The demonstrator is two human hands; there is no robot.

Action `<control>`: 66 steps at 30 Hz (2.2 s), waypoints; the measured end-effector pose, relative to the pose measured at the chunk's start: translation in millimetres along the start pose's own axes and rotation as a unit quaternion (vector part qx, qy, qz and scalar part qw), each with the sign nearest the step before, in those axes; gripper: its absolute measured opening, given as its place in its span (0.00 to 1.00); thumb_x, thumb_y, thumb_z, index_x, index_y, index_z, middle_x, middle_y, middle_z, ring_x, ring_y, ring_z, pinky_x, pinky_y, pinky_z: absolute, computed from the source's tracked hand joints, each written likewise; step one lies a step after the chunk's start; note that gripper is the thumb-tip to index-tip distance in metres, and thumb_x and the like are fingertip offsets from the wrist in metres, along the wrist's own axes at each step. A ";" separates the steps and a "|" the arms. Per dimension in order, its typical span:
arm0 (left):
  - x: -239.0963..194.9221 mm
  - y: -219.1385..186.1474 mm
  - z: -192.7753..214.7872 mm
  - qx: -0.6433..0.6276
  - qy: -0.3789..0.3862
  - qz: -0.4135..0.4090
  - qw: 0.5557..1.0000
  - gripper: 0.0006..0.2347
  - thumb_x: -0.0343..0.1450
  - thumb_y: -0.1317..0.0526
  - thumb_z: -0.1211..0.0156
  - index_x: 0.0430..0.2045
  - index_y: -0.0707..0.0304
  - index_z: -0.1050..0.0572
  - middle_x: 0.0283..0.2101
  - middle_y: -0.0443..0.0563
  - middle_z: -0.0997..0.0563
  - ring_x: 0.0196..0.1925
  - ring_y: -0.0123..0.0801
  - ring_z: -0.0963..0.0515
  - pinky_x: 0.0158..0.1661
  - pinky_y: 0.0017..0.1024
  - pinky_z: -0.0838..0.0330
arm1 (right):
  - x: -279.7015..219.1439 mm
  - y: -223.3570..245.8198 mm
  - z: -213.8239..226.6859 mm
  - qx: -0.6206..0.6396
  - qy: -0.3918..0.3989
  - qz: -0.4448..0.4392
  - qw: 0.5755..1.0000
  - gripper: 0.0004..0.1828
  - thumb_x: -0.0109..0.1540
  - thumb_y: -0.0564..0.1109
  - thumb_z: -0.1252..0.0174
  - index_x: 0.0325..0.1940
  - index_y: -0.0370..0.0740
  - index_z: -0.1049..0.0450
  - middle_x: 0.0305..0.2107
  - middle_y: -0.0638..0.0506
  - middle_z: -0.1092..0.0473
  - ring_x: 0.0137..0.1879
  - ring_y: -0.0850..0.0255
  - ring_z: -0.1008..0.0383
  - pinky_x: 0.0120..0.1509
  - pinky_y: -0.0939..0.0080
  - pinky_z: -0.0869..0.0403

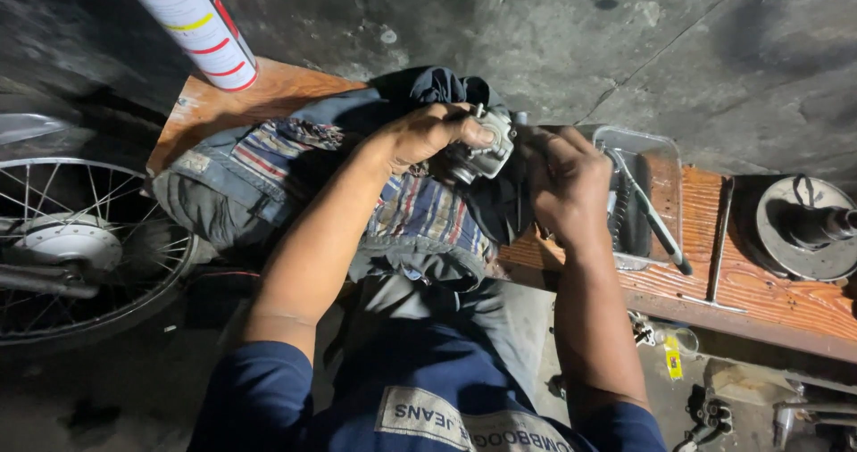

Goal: The person cleans a disassembled carburetor by hand, using a rag to wipe the exterior and interior surfaces. They manipulate the metal body and yellow float components, wiping them thoroughly with a cloth.

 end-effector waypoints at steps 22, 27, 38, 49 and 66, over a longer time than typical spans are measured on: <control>4.6 14.9 -0.9 0.009 -0.003 0.014 1.000 0.22 0.61 0.50 0.28 0.45 0.60 0.22 0.32 0.51 0.20 0.35 0.31 0.18 0.32 0.31 0.18 | -84.9 -9.8 31.0 -0.334 0.149 -0.051 0.929 0.14 0.57 0.55 0.31 0.43 0.51 0.15 0.60 0.38 0.33 0.64 0.31 0.38 0.68 0.33 0.40; -1.9 24.1 6.0 -0.003 -0.015 0.035 0.999 0.24 0.61 0.48 0.29 0.47 0.60 0.24 0.33 0.52 0.21 0.35 0.33 0.18 0.32 0.35 0.16 | -91.6 -27.9 24.9 -0.367 0.153 -0.041 0.917 0.09 0.59 0.59 0.33 0.40 0.61 0.16 0.65 0.42 0.34 0.70 0.35 0.40 0.69 0.30 0.46; -7.2 16.1 -14.6 -0.048 -0.055 0.063 0.995 0.27 0.61 0.44 0.30 0.50 0.59 0.26 0.35 0.55 0.21 0.36 0.37 0.18 0.33 0.44 0.13 | -125.5 -88.7 15.1 -0.387 0.225 -0.094 0.889 0.08 0.56 0.59 0.35 0.37 0.63 0.17 0.68 0.51 0.37 0.74 0.40 0.47 0.71 0.25 0.53; -41.5 -4.0 -24.3 -0.185 -0.108 0.064 0.975 0.28 0.61 0.46 0.30 0.51 0.61 0.27 0.43 0.58 0.22 0.44 0.45 0.17 0.45 0.56 0.16 | -90.8 -26.0 18.4 -0.369 0.210 -0.026 0.905 0.12 0.56 0.60 0.32 0.41 0.59 0.19 0.61 0.50 0.35 0.70 0.40 0.43 0.69 0.26 0.49; -45.1 -11.5 -36.1 -0.202 -0.179 0.016 0.963 0.42 0.58 0.46 0.24 0.62 0.68 0.40 0.56 0.64 0.33 0.55 0.53 0.23 0.47 0.61 0.20 | -57.7 -22.8 17.9 0.106 -0.099 -0.080 0.986 0.05 0.62 0.34 0.30 0.40 0.32 0.20 0.30 0.42 0.24 0.36 0.54 0.21 0.43 0.59 0.26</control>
Point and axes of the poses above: each hand's wrist, its own x-axis towards the middle knuckle, its own z-axis out of the back of the hand, y = z × x, the point moved 8 cm from there along x, towards the middle knuckle
